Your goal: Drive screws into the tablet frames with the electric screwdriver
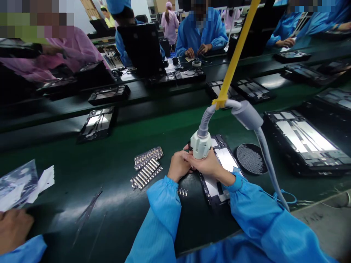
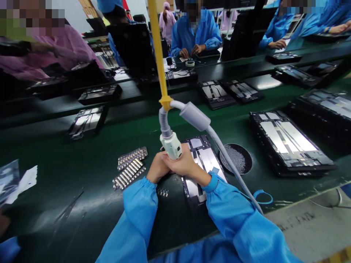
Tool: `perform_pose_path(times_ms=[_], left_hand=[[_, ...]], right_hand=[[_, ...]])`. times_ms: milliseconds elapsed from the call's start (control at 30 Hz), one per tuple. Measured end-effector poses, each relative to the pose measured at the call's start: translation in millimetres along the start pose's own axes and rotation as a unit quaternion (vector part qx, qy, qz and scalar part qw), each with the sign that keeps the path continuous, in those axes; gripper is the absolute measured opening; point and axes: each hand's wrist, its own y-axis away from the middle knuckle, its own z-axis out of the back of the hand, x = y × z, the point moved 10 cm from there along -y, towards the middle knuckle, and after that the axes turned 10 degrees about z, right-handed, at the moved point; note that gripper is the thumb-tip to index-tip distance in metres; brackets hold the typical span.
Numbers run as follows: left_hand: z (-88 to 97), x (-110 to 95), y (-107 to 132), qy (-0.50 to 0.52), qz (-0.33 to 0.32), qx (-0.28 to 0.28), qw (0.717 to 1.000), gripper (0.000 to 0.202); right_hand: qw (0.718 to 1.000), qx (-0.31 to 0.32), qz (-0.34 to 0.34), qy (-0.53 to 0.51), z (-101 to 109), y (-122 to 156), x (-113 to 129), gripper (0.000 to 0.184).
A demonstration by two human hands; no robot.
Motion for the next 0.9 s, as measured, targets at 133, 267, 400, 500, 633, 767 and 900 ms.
perform_pose_path(times_ms=[133, 267, 400, 500, 633, 767, 900], left_hand=[[5.8, -10.5, 1.0, -0.017, -0.034, -0.007, 0.999, 0.006], [2.2, -15.0, 4.3, -0.056, -0.046, 0.02, 0.997, 0.007], [-0.2, -0.9, -1.5, -0.084, 0.034, 0.038, 0.995, 0.029], [-3.1, 7.8, 1.4, -0.073, 0.082, 0.048, 0.993, 0.047], [-5.6, 12.1, 7.3, -0.046, 0.085, 0.048, 0.994, 0.055], [-3.4, 15.4, 9.0, -0.072, 0.084, 0.007, 0.994, 0.062], [-3.0, 11.5, 11.8, -0.087, 0.074, -0.026, 0.993, 0.062]], right_hand=[[0.999, -0.019, 0.03, 0.024, -0.8, 2.2, -4.6, 0.019], [0.999, -0.023, 0.045, 0.005, -1.3, -0.9, 7.3, 0.024], [0.995, -0.07, 0.063, -0.02, 40.9, -3.1, 38.7, 0.028], [0.988, -0.136, 0.07, -0.028, 105.8, 7.0, 51.8, 0.026], [0.968, -0.245, 0.038, -0.034, 191.2, 21.0, 31.2, 0.024], [0.962, -0.267, 0.047, -0.023, 218.2, 25.4, 18.9, 0.026], [0.971, -0.236, 0.038, -0.016, 209.6, 28.3, 16.7, 0.028]])
